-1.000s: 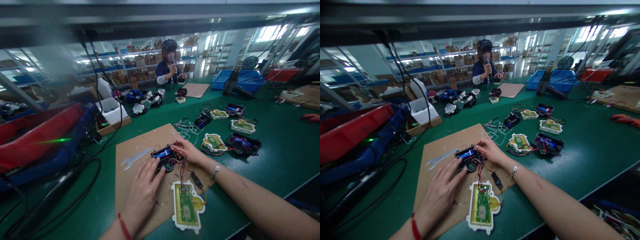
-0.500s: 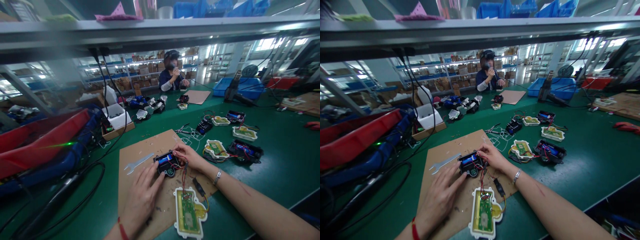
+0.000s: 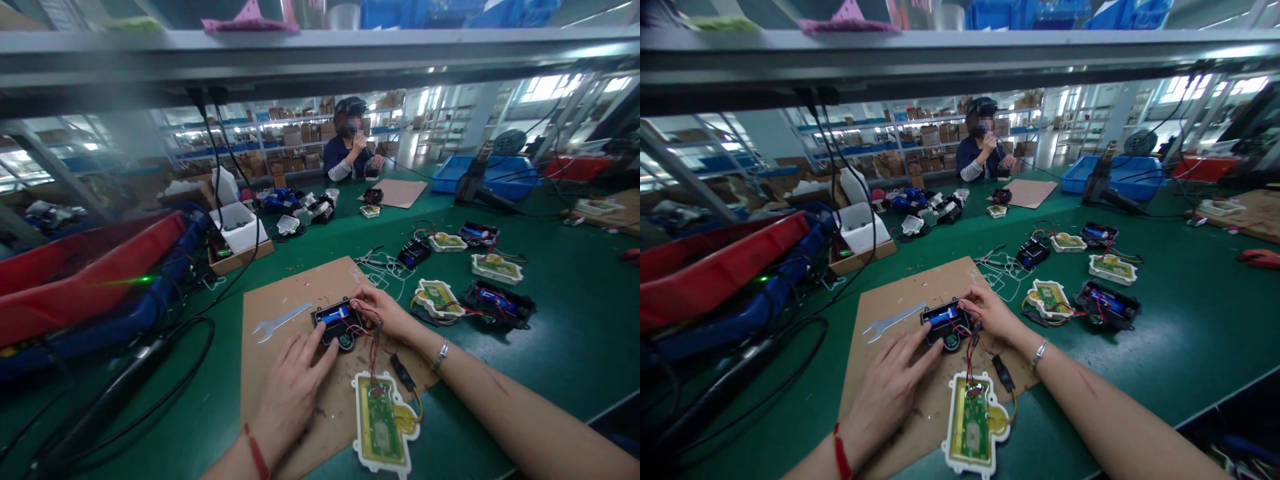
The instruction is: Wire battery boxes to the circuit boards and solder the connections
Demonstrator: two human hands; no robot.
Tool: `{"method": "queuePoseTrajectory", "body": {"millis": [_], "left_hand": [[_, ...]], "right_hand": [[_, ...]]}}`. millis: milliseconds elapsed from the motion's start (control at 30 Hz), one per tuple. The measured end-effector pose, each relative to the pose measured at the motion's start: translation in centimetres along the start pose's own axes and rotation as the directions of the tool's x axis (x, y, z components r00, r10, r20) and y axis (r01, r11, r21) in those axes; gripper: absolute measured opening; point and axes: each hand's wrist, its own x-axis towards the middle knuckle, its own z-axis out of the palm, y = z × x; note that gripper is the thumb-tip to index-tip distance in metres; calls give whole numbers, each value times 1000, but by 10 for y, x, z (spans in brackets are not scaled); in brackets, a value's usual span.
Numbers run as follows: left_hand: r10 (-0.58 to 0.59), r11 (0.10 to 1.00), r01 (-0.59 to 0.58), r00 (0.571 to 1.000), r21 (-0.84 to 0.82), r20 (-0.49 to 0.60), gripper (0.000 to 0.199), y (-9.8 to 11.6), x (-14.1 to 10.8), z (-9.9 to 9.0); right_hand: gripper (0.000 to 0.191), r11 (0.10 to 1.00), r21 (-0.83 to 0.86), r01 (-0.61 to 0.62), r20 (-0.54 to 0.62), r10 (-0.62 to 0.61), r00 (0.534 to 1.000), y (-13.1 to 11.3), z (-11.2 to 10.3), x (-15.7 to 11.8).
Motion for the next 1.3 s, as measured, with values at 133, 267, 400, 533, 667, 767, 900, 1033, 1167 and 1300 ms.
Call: {"method": "queuePoseTrajectory", "body": {"millis": [133, 267, 400, 533, 667, 767, 900, 1033, 1167, 1300], "left_hand": [[-17, 1000, 17, 1000, -23, 2, 58, 0, 0, -1], [-17, 999, 17, 1000, -29, -5, 59, 2, 2, -2], [-16, 1000, 16, 1000, -18, 4, 57, 4, 4, -5], [-22, 1000, 22, 1000, -3, 13, 61, 4, 3, -7], [-5, 1000, 5, 1000, -16, 6, 69, 4, 0, -7], [-10, 1000, 10, 1000, -23, 6, 69, 6, -1, -6], [-31, 1000, 31, 999, -5, 41, 70, 9, 2, -8], [-56, 998, 55, 998, 24, 40, 69, 16, 5, -9], [-87, 994, 85, 996, 67, 21, 67, 28, 13, -8], [-132, 984, 130, 991, 118, 11, 67, 38, 23, -8]], "right_hand": [[40, 1000, -5, -10, 8, 10, 1000, 1, -1, 0], [40, 1000, -21, -19, -4, 19, 1000, 0, -2, 0], [43, 999, -41, -28, -11, 28, 1000, -3, -1, 0], [43, 998, -48, -26, -8, 25, 1000, -5, 0, 0], [42, 999, -48, -23, -2, 23, 1000, -3, 0, 0], [42, 999, -48, -23, -5, 23, 1000, -2, -1, 1], [43, 998, -55, -15, -16, 14, 1000, -1, -2, 1], [43, 998, -60, -10, -17, 9, 1000, -2, -1, 1], [43, 998, -57, -9, -15, 8, 1000, -5, 0, 0], [44, 998, -60, -4, -22, 2, 1000, -6, 1, -1]]}}
